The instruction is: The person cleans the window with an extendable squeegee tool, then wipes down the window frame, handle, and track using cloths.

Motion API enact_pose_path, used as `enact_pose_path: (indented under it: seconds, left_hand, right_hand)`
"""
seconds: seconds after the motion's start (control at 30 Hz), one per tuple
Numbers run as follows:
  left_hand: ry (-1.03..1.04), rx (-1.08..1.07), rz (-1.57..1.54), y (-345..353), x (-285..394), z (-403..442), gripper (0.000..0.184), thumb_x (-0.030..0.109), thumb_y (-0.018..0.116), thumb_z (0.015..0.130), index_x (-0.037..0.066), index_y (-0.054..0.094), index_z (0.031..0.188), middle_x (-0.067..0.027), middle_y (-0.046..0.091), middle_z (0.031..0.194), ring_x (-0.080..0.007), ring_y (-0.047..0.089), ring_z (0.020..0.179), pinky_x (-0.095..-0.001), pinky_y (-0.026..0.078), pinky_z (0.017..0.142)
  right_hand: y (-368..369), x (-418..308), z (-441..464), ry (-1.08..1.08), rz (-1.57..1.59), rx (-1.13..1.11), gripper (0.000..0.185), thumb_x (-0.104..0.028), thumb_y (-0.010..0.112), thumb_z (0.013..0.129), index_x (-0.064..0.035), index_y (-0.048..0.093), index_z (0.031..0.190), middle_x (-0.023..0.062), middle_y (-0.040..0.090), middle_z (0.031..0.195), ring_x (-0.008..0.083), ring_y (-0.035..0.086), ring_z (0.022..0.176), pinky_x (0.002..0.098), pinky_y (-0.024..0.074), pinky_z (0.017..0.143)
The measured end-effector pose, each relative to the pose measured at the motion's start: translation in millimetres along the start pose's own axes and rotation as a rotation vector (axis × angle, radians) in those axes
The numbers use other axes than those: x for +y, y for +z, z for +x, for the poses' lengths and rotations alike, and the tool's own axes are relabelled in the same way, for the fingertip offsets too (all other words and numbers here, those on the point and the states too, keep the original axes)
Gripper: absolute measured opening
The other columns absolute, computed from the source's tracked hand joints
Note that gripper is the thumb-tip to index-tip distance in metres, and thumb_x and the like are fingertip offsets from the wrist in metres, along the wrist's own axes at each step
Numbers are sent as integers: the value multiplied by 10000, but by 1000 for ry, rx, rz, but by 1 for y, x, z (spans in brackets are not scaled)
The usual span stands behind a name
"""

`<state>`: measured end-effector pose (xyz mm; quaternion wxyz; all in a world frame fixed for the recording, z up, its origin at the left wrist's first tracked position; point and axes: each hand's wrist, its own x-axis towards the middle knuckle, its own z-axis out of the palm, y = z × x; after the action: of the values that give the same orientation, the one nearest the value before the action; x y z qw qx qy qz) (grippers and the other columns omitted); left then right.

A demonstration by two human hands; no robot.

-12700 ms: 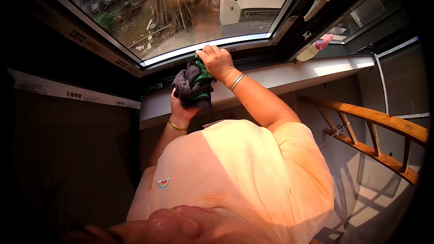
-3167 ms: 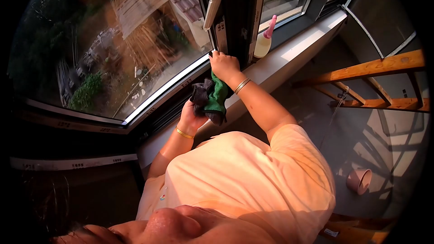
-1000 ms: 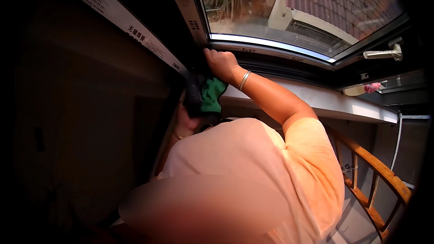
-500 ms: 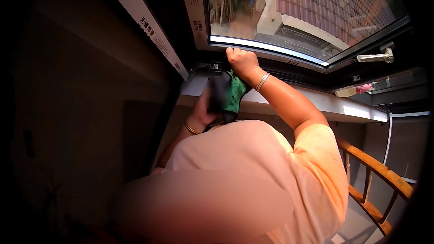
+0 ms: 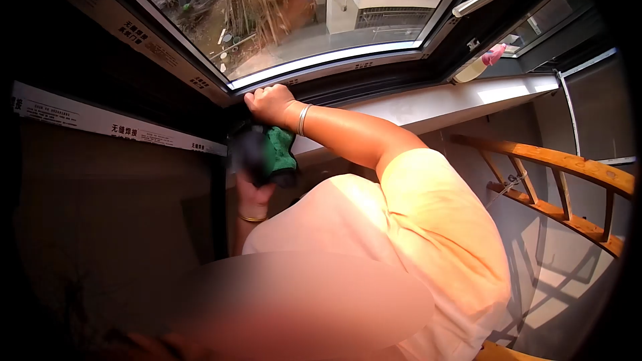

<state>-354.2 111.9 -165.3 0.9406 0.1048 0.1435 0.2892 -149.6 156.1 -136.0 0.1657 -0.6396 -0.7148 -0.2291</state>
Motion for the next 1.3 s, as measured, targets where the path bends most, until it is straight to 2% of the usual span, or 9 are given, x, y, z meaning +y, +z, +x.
enact_pose_path:
  seconds: [0.13,0.3,0.5,0.73,0.9,1.03,1.1,1.27,1.3]
  left_hand:
    - [-127,-12,101,54,-36,27,353,272,465,1024,113,534,1332,-71,614,1274,-236,600,1146,-418,458,1034]
    - [-277,-128,167,107,-95,68,432,78,439,949,107,453,1380,-84,601,1256,-248,608,1121,-418,479,1006]
    - [-520,-99,281,134,-172,131,288,143,466,984,160,521,1266,-34,623,1150,-211,625,1038,-411,546,854]
    - [-522,-127,503,169,-227,167,232,223,470,1009,182,558,1220,-35,640,1136,-216,631,1013,-415,544,828]
    - [-563,-97,411,150,-242,177,285,343,448,1035,188,560,1246,-45,643,1163,-242,622,1041,-454,524,873]
    - [-579,-24,283,145,-251,172,350,390,443,1037,170,548,1289,-54,643,1197,-265,610,1088,-470,495,938]
    - [-566,-32,279,145,-251,165,359,387,440,1039,162,543,1300,-57,641,1209,-266,606,1101,-467,491,951]
    - [-503,-40,260,139,-249,159,372,376,423,1048,154,531,1326,-60,636,1234,-261,599,1127,-455,484,974]
    - [-497,-38,255,137,-249,159,351,345,429,1046,156,532,1324,-57,636,1227,-254,601,1121,-447,488,972]
  right_hand:
    - [-21,58,-51,68,-43,-18,59,-174,558,837,-119,549,816,39,628,656,200,661,560,334,521,472]
    - [-60,133,-122,209,-150,-69,50,-171,562,832,-122,547,833,22,627,664,189,666,571,332,520,473]
    - [-95,212,-196,422,-241,-85,65,-134,570,810,-110,523,848,40,608,695,217,663,593,347,519,495]
    - [-94,270,-253,749,-233,-86,93,-151,564,828,-81,523,873,103,674,674,267,684,561,407,529,468]
    - [-93,280,-273,967,-144,-5,232,-264,650,820,-113,558,970,136,668,680,353,671,590,449,550,537]
    - [-119,272,-271,802,-136,76,306,-267,697,801,-113,560,1028,100,663,665,301,682,607,425,537,522]
    - [-126,271,-267,696,-57,201,394,-224,757,744,-144,599,1096,91,672,746,306,679,641,405,548,560]
    - [-130,278,-251,507,-92,270,348,-180,724,753,-156,606,1080,24,590,778,239,648,629,362,531,539]
    - [-128,278,-249,480,-166,203,248,-163,666,780,-148,594,1018,22,576,739,217,646,604,345,523,516]
